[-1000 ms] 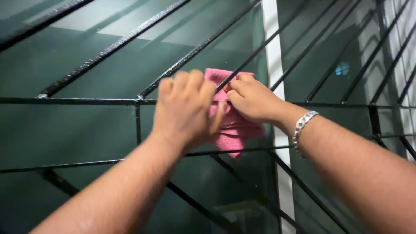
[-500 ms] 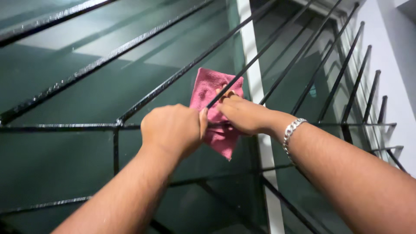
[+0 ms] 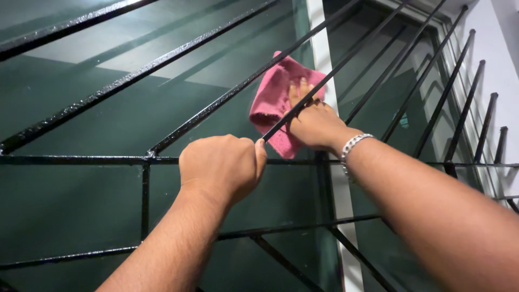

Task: The person sprays a cleaning solution onto a window covered by a black metal security grille and wipes the glass and bars with a pink cloth. They systematically clean the window surface and the grille bars using the cloth and spray bottle.

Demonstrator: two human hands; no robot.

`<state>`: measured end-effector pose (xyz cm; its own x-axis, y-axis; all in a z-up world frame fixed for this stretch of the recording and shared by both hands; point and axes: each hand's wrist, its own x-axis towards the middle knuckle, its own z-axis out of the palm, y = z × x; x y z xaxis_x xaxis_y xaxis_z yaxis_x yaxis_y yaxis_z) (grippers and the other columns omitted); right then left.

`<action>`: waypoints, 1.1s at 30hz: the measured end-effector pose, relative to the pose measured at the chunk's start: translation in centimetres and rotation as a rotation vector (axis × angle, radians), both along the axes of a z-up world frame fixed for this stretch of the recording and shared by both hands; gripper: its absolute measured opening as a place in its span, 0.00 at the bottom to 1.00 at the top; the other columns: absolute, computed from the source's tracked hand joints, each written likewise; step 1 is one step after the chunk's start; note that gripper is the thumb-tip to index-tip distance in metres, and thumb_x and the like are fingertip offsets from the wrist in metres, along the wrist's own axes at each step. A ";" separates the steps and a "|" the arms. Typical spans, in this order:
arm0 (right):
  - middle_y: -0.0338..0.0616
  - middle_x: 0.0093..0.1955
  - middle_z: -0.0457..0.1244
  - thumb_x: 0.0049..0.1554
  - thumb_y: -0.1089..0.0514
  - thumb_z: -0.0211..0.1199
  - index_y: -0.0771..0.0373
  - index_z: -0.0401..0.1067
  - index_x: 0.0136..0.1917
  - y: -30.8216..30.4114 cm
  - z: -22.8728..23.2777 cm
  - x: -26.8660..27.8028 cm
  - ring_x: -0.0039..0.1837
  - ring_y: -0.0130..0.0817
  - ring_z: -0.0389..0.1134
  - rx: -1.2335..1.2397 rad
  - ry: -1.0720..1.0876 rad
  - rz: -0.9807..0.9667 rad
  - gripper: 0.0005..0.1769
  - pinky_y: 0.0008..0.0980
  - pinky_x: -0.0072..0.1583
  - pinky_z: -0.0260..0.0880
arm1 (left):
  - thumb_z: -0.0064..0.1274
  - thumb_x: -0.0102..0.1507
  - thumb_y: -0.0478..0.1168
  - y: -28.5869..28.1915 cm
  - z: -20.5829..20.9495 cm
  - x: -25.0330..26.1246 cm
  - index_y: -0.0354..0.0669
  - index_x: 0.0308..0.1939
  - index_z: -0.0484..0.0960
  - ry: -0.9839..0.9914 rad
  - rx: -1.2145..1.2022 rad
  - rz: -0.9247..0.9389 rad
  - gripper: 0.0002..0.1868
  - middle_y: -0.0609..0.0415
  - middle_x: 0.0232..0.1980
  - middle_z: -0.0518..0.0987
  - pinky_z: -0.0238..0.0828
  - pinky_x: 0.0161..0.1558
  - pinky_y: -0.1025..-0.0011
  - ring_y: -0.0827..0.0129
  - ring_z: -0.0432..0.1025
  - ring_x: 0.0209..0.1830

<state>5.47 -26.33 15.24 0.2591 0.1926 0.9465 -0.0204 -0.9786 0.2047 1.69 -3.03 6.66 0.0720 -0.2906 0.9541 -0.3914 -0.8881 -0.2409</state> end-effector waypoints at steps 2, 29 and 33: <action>0.70 0.83 0.37 0.62 0.46 0.43 0.65 0.42 0.82 0.3 -0.2 -0.7 0.82 0.62 0.42 -0.142 0.019 0.007 0.40 0.45 0.78 0.44 | 0.36 0.68 0.58 0.1 0.3 -0.1 0.49 0.25 0.86 0.006 -0.011 0.007 0.30 0.48 0.27 0.82 0.74 0.31 0.50 0.49 0.78 0.29; 0.62 0.63 0.63 0.61 0.48 0.52 0.66 0.73 0.53 0.5 -2.5 0.2 0.62 0.59 0.65 0.096 -0.009 0.076 0.20 0.50 0.63 0.65 | 0.25 0.62 0.75 0.6 1.2 -0.1 0.50 0.79 0.53 -0.002 0.304 0.169 0.49 0.56 0.83 0.46 0.46 0.67 0.53 0.63 0.42 0.82; 0.70 0.65 0.60 0.58 0.56 0.55 0.68 0.73 0.49 -1.1 -2.1 1.3 0.65 0.65 0.63 -0.188 -0.212 0.242 0.13 0.51 0.61 0.65 | 0.26 0.60 0.79 0.8 1.4 -0.6 0.48 0.78 0.55 0.012 0.318 0.180 0.53 0.51 0.85 0.42 0.48 0.66 0.56 0.59 0.39 0.82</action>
<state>6.76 -27.38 13.13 -0.0136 0.3996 0.9166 0.1455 -0.9061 0.3972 1.11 -2.23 8.04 0.1595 -0.5542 0.8169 -0.2399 -0.8245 -0.5125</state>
